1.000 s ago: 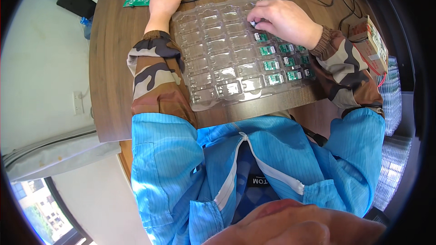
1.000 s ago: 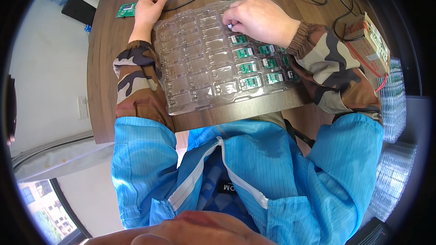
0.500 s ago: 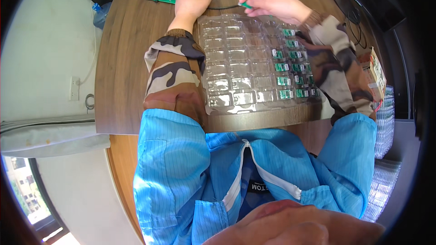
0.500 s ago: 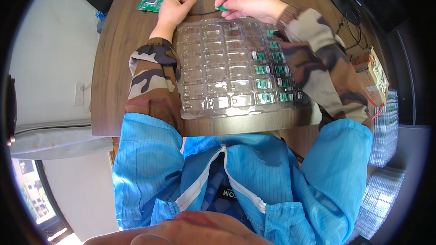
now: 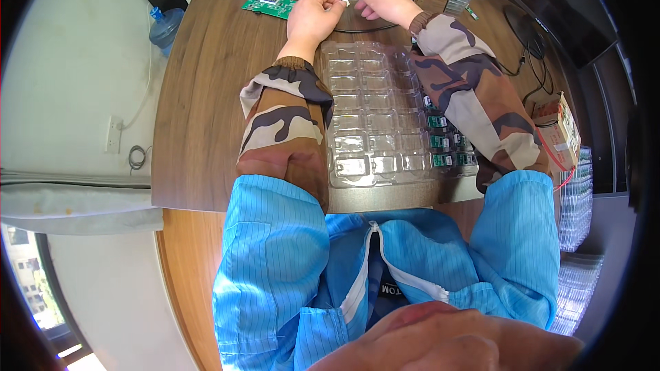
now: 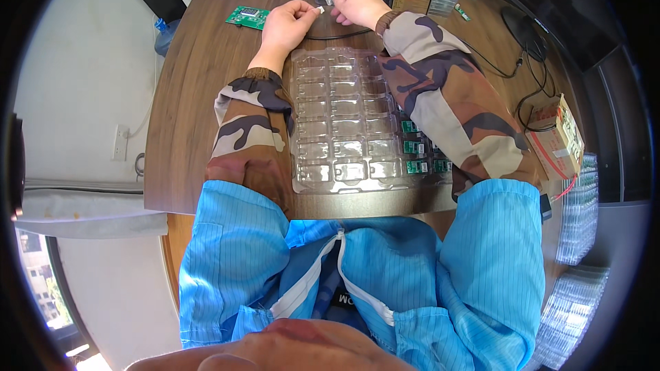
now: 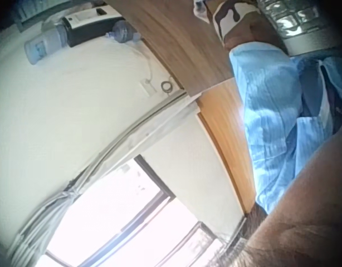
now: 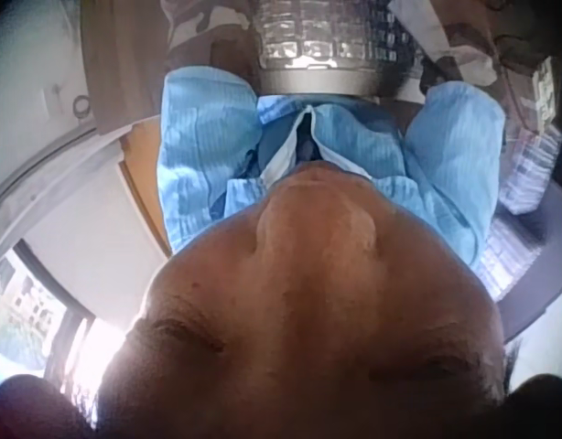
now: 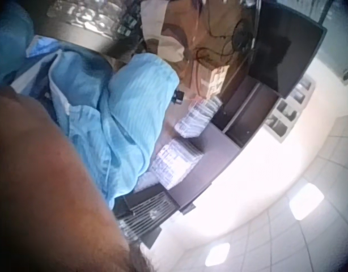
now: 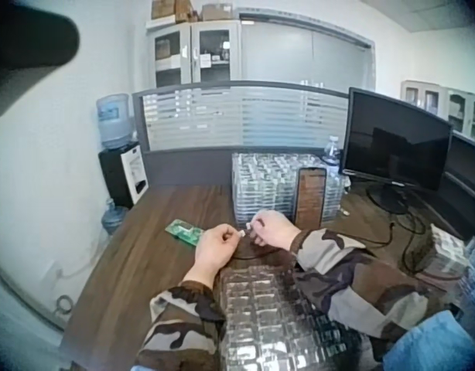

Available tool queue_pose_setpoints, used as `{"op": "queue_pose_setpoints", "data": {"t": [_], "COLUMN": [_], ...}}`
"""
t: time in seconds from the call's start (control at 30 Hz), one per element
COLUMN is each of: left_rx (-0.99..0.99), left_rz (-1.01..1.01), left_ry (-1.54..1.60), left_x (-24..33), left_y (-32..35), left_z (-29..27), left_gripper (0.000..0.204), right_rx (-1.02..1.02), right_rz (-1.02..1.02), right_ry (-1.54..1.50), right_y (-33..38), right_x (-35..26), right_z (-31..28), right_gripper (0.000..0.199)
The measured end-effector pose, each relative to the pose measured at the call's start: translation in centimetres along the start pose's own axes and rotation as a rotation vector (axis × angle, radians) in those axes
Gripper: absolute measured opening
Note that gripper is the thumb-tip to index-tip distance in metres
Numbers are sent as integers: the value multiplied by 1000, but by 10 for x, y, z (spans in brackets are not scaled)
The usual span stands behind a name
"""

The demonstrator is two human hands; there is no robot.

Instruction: Placing small electronic components into designated slots in a plastic tray.

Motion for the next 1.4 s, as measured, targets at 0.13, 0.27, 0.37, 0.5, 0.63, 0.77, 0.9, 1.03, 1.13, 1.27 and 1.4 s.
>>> {"op": "queue_pose_setpoints", "data": {"t": [0.13, 0.27, 0.37, 0.5, 0.63, 0.77, 0.9, 1.03, 1.13, 1.27, 1.4], "left_rx": [13, 4, 4, 3, 0, 0, -3, 4, 8, 21, -42], "left_rz": [9, 11, 18, 19, 16, 23, 28, 24, 32, 94, 79], "left_ry": [-12, -2, -5, 3, 0, -25, -29, -49, -58, -92, -60], "left_x": [0, -1, -2, -2, -2, -2, 1, -2, -4, 0, 4], "left_y": [-1, -2, -2, -2, -3, -2, -1, -2, -3, -2, -4], "left_z": [0, 2, 2, 2, 3, 3, 4, 2, 2, 2, 6], "left_gripper": [23, 23, 22, 22, 23, 23, 23, 23, 24, 23, 21], "right_rx": [-57, -53, -38, -38, -28, -20, -30, -40, -24, 11, 22], "right_rz": [-20, -35, -65, -117, -256, -328, -271, -373, -402, -400, -365], "right_ry": [105, 109, 128, 261, 477, 714, 723, 772, 881, 847, 821], "right_y": [2, 3, 2, 1, -2, 0, -1, 1, 3, 7, 12], "right_x": [-2, -7, -9, -12, -20, -32, -30, -38, -46, -45, -42], "right_z": [4, 6, 5, 3, 3, 4, 4, 10, 17, 15, 9], "right_gripper": [20, 21, 20, 18, 16, 16, 16, 16, 17, 18, 21]}}
Point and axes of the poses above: each hand's wrist, its own y-axis away from the middle knuckle, its own z-axis out of the palm, x = y × z, the point moved 7 cm from there along -y, towards the middle knuckle, and after that the axes turned 13 degrees about -z, right-handed, at the moved point
